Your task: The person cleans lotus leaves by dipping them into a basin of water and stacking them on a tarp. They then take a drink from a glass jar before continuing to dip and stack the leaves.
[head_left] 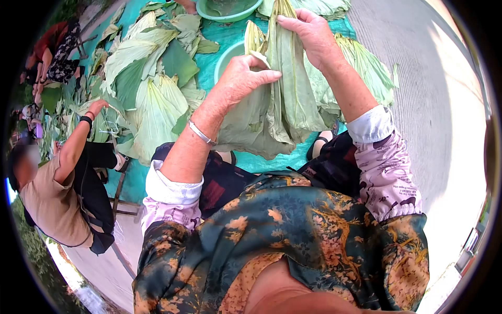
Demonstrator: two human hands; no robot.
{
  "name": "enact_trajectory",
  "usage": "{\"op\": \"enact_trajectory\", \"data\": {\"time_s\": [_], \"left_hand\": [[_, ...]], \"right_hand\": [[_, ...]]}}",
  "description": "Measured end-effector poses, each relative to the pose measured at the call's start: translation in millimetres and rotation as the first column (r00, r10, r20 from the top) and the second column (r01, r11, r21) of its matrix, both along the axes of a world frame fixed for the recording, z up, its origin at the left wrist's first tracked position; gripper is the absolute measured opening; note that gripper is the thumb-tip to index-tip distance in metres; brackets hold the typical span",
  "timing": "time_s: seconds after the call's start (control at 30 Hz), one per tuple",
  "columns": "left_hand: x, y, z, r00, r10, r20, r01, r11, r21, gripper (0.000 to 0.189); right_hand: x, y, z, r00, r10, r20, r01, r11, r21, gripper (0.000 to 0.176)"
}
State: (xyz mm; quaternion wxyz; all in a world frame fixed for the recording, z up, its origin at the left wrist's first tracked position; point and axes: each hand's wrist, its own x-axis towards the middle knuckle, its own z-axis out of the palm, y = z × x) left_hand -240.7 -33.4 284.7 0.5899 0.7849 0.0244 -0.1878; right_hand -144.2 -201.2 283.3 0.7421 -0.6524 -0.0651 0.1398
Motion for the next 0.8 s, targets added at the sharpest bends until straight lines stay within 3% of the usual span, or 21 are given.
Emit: {"op": "enact_trajectory", "data": {"time_s": [0.1,0.17,0.23,0.3,0.33,0.37,0.67,0.77,0.8], "left_hand": [[-0.2,8.8,2.3,0.996,0.091,-0.024,-0.093,0.989,-0.113,0.027],[-2.4,16.7,3.5,0.984,0.171,-0.043,-0.176,0.958,-0.225,0.023],[-2.1,27.5,7.0,0.984,0.162,-0.07,-0.174,0.96,-0.217,0.021],[-1.0,37.2,7.0,0.991,0.12,-0.058,-0.129,0.976,-0.177,0.026],[-2.4,36.1,11.6,0.991,0.118,-0.061,-0.127,0.976,-0.177,0.013],[-2.6,36.6,10.1,0.991,0.128,-0.049,-0.134,0.978,-0.162,0.013],[5.4,59.9,-0.2,0.986,0.162,0.037,-0.154,0.975,-0.161,0.022],[5.9,59.4,-0.7,0.98,0.182,0.076,-0.17,0.975,-0.145,0.025],[6.0,58.7,-0.4,0.982,0.174,0.075,-0.162,0.975,-0.15,0.026]], "right_hand": [[-6.6,-5.9,10.1,0.959,0.222,-0.178,-0.229,0.973,-0.021,0.032],[-7.1,-13.3,4.1,0.916,0.359,-0.179,-0.376,0.923,-0.078,0.039],[-5.9,-20.9,4.7,0.855,0.485,-0.184,-0.507,0.856,-0.101,0.04],[-0.1,-24.6,-1.1,0.875,0.458,-0.159,-0.478,0.868,-0.131,0.04],[1.1,-27.2,1.2,0.887,0.442,-0.132,-0.46,0.866,-0.194,0.039],[2.3,-29.2,2.2,0.898,0.427,-0.103,-0.439,0.861,-0.256,0.039],[6.6,-41.8,-1.0,0.904,0.413,-0.11,-0.427,0.881,-0.203,0.038],[4.3,-38.8,4.0,0.903,0.407,-0.139,-0.423,0.898,-0.124,0.018],[3.4,-39.4,4.9,0.91,0.399,-0.113,-0.413,0.893,-0.178,0.025]]}}
